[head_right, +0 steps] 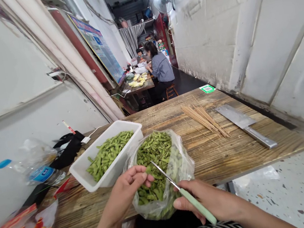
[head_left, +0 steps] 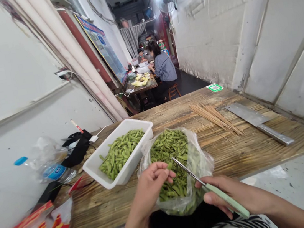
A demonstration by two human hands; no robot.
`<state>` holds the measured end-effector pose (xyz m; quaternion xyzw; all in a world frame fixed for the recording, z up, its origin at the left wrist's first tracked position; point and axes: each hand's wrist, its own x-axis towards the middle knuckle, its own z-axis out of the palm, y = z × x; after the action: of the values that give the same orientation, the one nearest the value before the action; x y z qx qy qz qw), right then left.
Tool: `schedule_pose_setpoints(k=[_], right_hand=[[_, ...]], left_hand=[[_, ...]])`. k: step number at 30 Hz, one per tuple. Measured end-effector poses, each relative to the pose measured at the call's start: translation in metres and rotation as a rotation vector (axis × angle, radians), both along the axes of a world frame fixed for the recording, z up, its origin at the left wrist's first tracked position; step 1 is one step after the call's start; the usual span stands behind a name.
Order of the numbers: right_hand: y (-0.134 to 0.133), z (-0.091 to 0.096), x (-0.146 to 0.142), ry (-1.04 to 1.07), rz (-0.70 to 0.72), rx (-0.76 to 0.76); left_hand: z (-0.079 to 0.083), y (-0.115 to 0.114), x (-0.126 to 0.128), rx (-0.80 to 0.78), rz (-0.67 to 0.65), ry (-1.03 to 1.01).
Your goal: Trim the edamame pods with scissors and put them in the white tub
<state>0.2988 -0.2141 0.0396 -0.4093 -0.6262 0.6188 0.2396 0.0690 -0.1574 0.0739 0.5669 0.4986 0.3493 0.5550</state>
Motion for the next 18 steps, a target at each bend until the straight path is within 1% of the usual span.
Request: schedule_pose_setpoints(k=[3,6,8,13,18], right_hand=[[-0.001,0.002,0.001,-0.014,0.02,0.028],[-0.001,0.006,0.001,-0.03,0.036,0.046],[0.0,0.009,0.0,-0.063,0.029,0.077],[0.0,0.018,-0.002,-0.165,-0.014,0.208],[0.001,0.016,-0.003,-0.176,-0.037,0.239]], left_hand=[[-0.005,-0.005,0.006,-0.029,-0.028,-0.072],[-0.008,-0.007,0.009,-0.035,-0.019,-0.084],[-0.008,-0.007,0.01,-0.036,-0.003,-0.076],[-0.007,-0.008,0.011,-0.042,0.058,-0.047],[-0.009,-0.006,0.013,-0.035,0.081,0.016]])
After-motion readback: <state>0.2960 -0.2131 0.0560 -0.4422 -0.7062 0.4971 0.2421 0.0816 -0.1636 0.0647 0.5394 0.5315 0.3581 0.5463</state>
